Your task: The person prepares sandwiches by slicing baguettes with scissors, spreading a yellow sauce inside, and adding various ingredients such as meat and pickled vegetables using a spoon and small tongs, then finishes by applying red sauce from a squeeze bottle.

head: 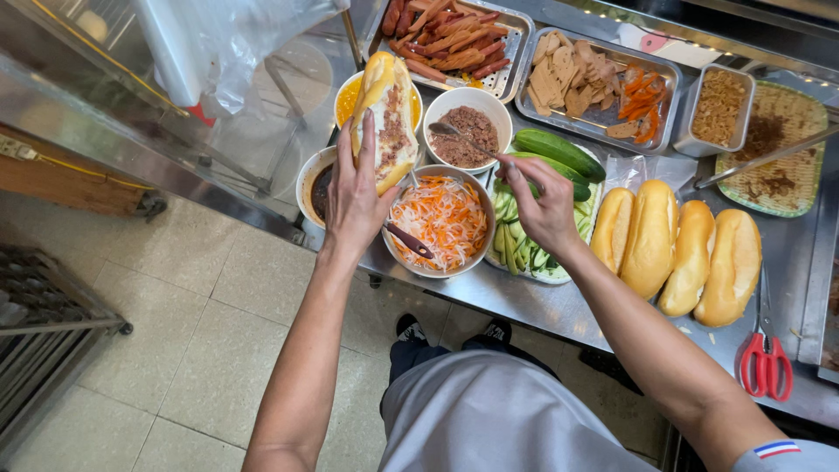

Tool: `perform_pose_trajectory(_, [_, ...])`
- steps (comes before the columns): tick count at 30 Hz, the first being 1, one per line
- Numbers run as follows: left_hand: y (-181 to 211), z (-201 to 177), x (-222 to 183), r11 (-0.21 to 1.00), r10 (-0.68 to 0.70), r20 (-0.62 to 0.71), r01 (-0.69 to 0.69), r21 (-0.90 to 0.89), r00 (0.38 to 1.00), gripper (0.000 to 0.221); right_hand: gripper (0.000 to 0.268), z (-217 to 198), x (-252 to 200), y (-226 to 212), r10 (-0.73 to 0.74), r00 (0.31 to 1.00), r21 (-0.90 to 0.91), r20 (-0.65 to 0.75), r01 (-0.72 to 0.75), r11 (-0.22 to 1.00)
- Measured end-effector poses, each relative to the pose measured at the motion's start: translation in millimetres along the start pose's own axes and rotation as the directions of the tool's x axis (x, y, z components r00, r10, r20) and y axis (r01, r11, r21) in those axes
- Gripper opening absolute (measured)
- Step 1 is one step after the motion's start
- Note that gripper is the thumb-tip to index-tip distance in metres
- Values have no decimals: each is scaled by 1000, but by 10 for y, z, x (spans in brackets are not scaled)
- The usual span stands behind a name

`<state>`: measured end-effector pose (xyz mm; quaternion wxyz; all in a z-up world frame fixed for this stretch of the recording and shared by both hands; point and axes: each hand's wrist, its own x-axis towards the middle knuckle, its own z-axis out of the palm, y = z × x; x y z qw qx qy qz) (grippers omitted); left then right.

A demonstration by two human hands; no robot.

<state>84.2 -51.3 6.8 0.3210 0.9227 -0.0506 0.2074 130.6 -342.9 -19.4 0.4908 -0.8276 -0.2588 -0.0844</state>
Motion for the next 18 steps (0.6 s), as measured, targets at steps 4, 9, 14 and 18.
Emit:
perform_pose_trajectory(4, [166, 15, 12, 985, -5, -16, 2, -172, 1000, 120, 31, 317, 248, 449, 289, 957, -77, -32, -290, 954])
perform_pose_trajectory(9, [419, 104, 91, 959, -6, -10, 3, -283, 1000, 99, 35, 392, 132, 556, 65, 997, -323, -40, -75, 943])
perform_pose_trajectory(14, [688, 382, 148, 884, 74, 62, -36, -466, 995, 74, 37, -131, -192, 373, 348, 911, -83, -221, -373, 924])
perform_pose_trajectory(18, [1133, 756, 150, 835, 189, 88, -113, -539, 978, 74, 38, -873, -713, 368, 572, 736, 368, -363, -450, 813])
